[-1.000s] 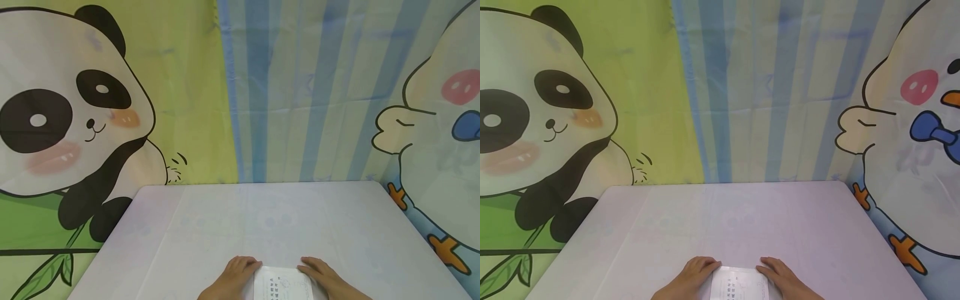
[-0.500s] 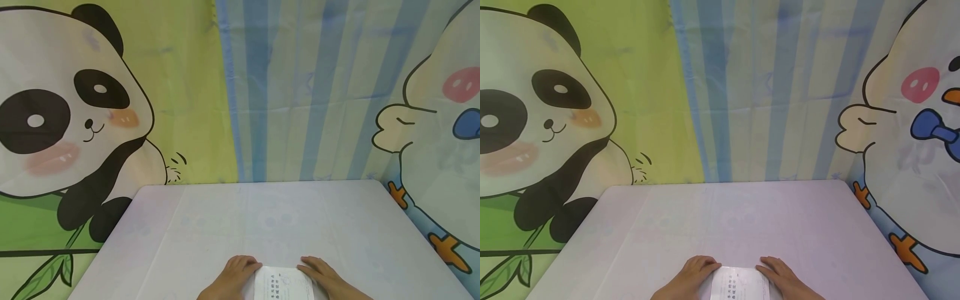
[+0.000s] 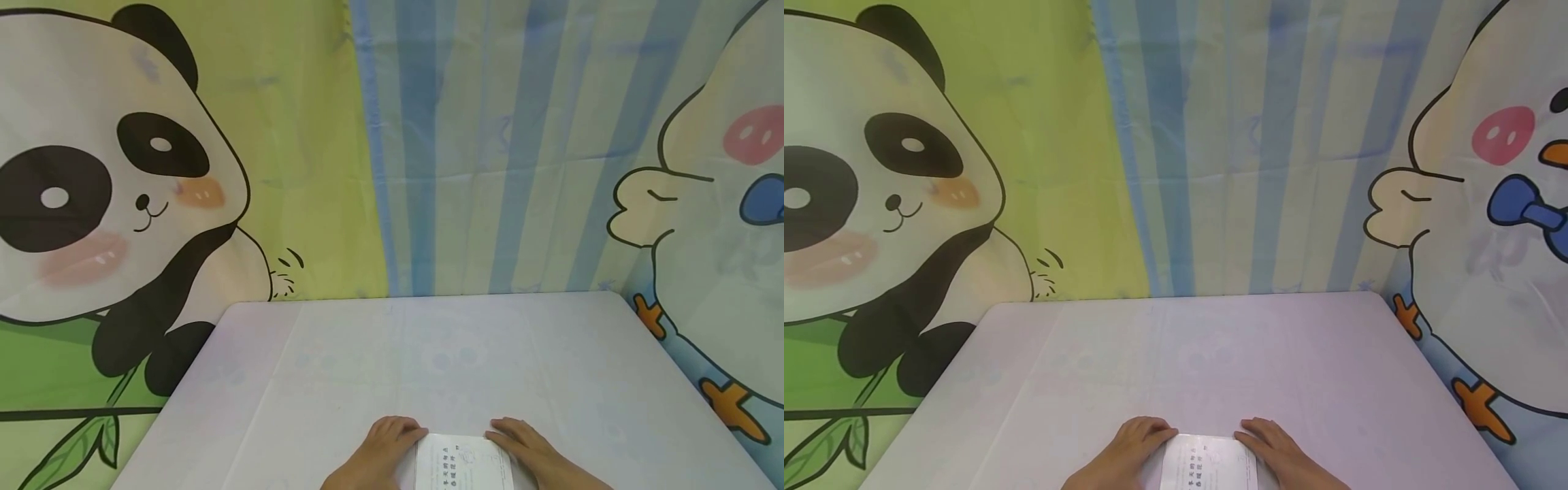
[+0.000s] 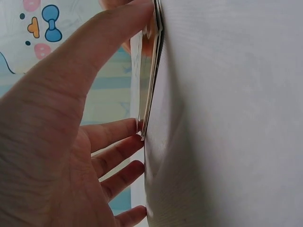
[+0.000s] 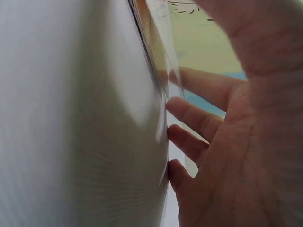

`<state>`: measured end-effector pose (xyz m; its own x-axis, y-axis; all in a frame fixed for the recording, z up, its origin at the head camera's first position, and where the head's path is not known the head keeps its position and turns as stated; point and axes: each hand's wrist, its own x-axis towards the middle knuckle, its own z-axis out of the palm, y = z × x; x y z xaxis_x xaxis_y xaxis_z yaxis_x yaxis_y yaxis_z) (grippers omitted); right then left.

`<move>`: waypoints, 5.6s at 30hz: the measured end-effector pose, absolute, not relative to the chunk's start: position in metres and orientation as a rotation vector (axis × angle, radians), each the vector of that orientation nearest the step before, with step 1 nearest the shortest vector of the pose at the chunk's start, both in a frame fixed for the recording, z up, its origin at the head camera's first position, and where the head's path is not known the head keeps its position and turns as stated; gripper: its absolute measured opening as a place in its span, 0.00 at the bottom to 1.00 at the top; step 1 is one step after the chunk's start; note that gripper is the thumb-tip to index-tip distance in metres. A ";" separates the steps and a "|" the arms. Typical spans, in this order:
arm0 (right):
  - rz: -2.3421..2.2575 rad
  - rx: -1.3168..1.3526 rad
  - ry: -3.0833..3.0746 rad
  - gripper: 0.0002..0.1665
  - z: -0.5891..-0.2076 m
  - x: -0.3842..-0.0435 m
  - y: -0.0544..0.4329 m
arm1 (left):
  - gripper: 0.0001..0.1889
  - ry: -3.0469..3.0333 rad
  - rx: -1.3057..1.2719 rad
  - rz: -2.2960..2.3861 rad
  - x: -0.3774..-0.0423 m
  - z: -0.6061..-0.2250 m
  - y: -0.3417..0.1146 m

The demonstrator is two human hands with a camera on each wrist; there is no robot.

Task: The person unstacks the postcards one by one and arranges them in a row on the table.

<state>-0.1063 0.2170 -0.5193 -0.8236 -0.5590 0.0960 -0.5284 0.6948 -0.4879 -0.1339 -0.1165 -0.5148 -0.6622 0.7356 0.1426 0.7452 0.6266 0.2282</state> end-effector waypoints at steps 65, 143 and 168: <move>-2.018 -0.639 2.844 0.29 -0.521 -0.135 0.224 | 0.58 -2.808 -1.094 -1.465 -0.167 -0.503 -0.070; -1.517 0.070 3.124 0.38 -0.508 -0.155 0.296 | 0.39 -2.817 -0.870 -1.484 -0.219 -0.482 0.037; -1.345 0.365 3.060 0.34 -0.513 -0.157 0.326 | 0.36 -2.895 -0.888 -1.482 -0.231 -0.496 0.079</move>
